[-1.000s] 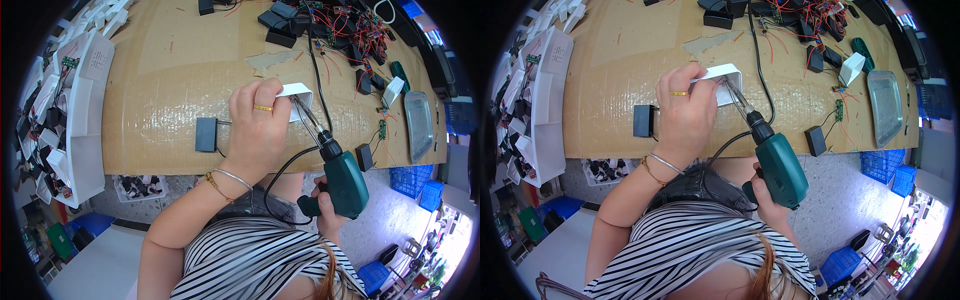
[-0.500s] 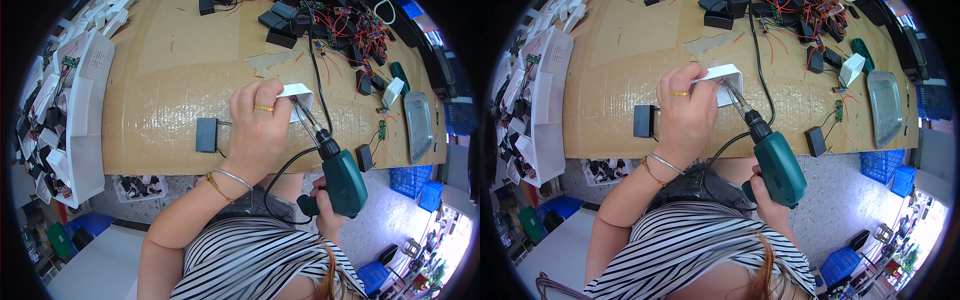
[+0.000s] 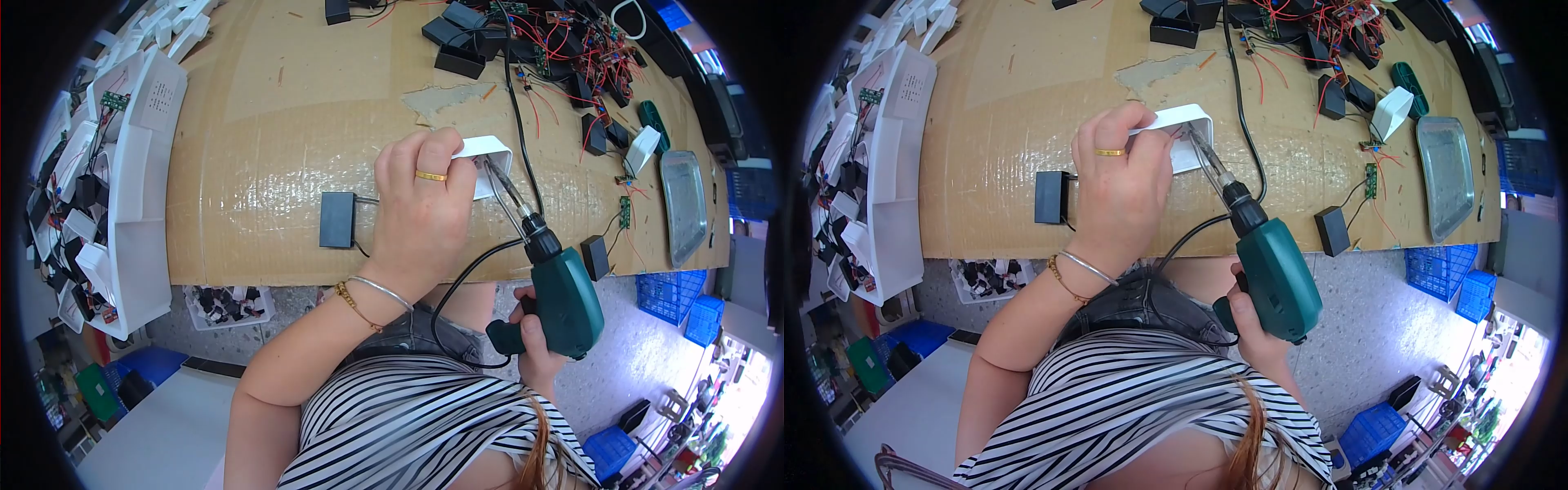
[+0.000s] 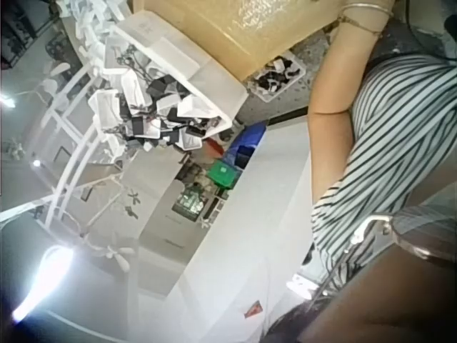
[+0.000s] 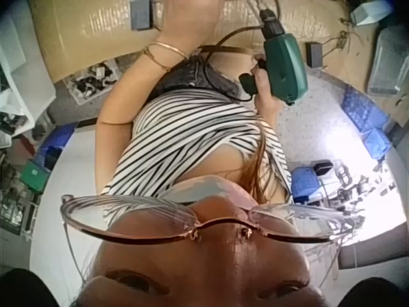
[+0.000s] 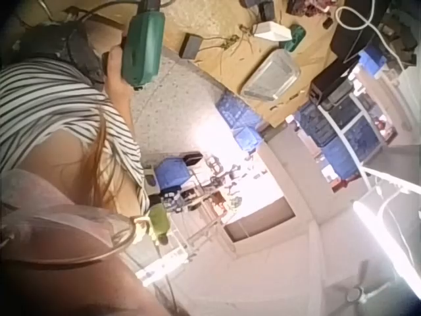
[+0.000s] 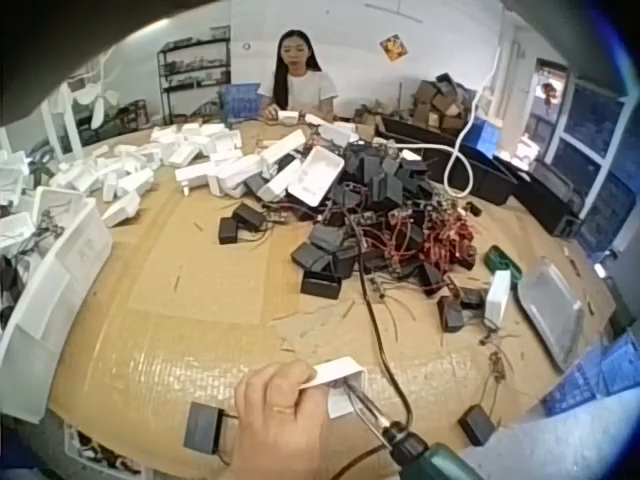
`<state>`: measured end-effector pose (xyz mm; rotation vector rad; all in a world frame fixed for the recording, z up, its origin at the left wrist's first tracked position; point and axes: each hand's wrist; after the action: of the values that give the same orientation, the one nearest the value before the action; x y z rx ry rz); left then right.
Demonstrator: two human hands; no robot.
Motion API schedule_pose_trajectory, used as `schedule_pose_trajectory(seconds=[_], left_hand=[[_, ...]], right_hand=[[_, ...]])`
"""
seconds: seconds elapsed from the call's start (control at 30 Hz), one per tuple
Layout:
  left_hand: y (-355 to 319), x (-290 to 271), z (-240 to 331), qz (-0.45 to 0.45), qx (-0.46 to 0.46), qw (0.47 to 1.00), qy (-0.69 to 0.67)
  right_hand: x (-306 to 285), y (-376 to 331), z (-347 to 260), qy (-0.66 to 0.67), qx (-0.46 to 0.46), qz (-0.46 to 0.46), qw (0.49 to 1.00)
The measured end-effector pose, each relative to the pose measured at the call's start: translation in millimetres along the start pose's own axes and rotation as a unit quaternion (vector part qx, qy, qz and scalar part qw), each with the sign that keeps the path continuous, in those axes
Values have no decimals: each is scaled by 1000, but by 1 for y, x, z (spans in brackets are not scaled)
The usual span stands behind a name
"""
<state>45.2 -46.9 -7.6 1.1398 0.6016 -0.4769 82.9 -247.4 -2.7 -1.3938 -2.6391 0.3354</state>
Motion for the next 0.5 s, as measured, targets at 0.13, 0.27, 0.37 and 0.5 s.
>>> schedule_pose_trajectory(seconds=[0.13,0.27,0.37,0.5], left_hand=[[-1,1,-1,0,-1,1000,1],[-1,2,0,0,8,1000,-2],[-3,2,-1,-1,7,1000,-1],[-2,3,0,-1,9,1000,1]], right_hand=[[5,-7,-4,-17,-1,44,999],[1,-14,-5,-7,-11,57,998],[0,-16,-6,11,-25,60,998],[1,-16,-9,16,-25,60,998]])
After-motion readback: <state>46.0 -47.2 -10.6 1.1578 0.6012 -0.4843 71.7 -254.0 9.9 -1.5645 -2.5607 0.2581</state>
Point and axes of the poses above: each hand's wrist, its own y-axis towards the middle knuckle, its own x-axis out of the palm, z = x × y, and after that the axes turned 8 degrees about x, right-handed
